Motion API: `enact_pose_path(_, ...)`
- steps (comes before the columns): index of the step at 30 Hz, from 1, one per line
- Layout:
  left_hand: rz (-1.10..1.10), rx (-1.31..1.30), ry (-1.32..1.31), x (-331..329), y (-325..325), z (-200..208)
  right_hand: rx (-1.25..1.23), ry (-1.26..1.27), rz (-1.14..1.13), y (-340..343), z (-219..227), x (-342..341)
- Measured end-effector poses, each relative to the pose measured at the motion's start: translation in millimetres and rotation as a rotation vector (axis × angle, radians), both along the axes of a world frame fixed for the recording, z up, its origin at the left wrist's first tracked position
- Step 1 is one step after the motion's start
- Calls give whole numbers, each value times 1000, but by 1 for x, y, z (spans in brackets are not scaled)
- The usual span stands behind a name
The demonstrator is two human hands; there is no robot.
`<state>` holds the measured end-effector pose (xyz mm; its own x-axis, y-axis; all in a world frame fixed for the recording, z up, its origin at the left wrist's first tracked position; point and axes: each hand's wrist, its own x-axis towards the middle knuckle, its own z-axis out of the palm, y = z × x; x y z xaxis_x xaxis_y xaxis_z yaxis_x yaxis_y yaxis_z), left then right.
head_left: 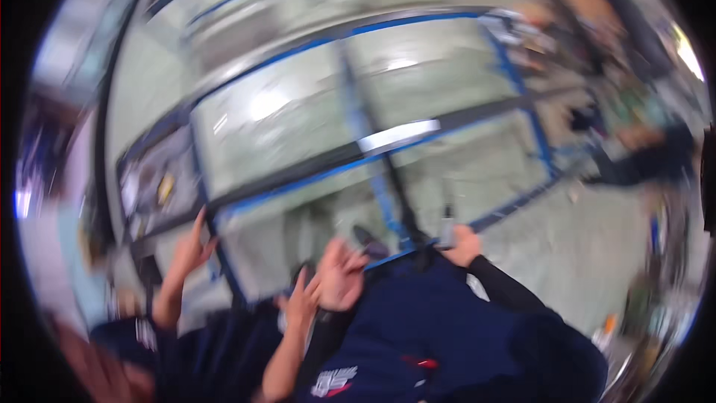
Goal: The person uses a rubber mallet and a pneumatic drill to assemble a window frame on a workbench. They secure metal components, adjust the frame, and measure a long metal strip with a tape measure before placing it on a cutting machine.
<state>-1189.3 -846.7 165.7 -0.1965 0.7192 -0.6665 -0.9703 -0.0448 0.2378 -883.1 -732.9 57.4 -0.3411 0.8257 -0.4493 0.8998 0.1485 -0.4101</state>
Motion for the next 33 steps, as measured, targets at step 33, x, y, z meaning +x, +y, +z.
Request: enact_pose_path(33, -13, -95, 117, 5, -12, 12, 172, 71, 71, -19, -36, 17)
